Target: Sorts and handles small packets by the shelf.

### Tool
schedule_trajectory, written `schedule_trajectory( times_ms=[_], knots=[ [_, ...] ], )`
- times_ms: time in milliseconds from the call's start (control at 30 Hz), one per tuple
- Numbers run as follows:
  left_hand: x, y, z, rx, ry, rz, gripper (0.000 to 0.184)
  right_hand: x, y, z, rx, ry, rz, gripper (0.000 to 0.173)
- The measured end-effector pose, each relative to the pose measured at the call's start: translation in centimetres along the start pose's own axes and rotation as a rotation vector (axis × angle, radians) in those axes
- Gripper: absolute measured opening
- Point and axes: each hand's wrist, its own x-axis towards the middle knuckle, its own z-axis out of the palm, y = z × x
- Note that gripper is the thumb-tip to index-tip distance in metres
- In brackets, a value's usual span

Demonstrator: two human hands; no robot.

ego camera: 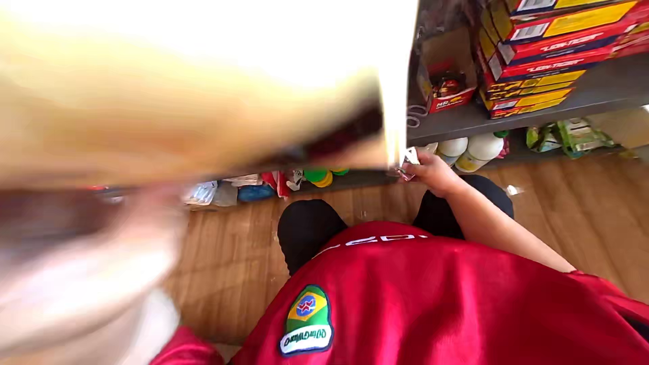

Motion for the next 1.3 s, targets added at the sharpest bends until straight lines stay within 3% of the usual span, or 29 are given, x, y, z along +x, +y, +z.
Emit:
schedule_trajectory(
  times_ms=[33, 67, 267, 367, 467, 567, 733, 1000, 1100, 1200, 1300],
  knots=[
    [0.4, 2.0, 2.9, 0.070, -0.056, -0.053, 0.039, 0.0, 0.2, -0.4, 0.060, 0.049, -0.001, 0.032],
    [0.3, 3.0, 6.0, 0.074, -0.048, -0.057, 0.041, -0.1, 0.2, -0.7, 0.110, 0.095, -0.006, 0.032],
    [-6.5, 3.4, 23.3, -0.255, 0.067, -0.024, 0.017, 0.3, 0.7, -1.7, 0.328, 0.229, -0.091, 0.028],
    [-8.8, 3.1, 29.3, -0.273, 0.062, -0.063, 0.012, 0.9, 1.2, -1.6, 0.304, 0.267, -0.120, 0.026],
    [-9.6, 2.7, 32.7, -0.241, 0.027, -0.121, 0.010, 1.0, 1.3, -1.2, 0.244, 0.282, -0.122, 0.024],
    [-10.0, 2.5, 34.5, -0.248, -0.022, -0.165, 0.008, 1.0, 1.4, -1.0, 0.192, 0.276, -0.100, 0.024],
    [-9.3, 2.6, 35.0, -0.310, -0.252, -0.325, 0.013, 1.2, 1.7, -0.8, 0.147, 0.254, -0.103, 0.025],
    [-8.5, 2.9, 34.3, -0.337, -0.368, -0.390, 0.025, 1.2, 2.0, -0.3, 0.060, 0.191, -0.095, 0.026],
    [-9.2, 2.8, 33.4, -0.411, -0.267, -0.416, 0.029, 1.0, 2.1, -0.4, 0.057, 0.184, -0.099, 0.026],
    [-9.8, 2.0, 32.3, -0.485, -0.168, -0.571, 0.026, 0.9, 2.2, -0.5, 0.050, 0.161, -0.094, 0.027],
    [-9.1, 0.4, 31.1, -0.556, -0.201, -0.862, 0.031, 1.0, 2.2, -0.4, 0.039, 0.141, -0.087, 0.027]
  ],
)
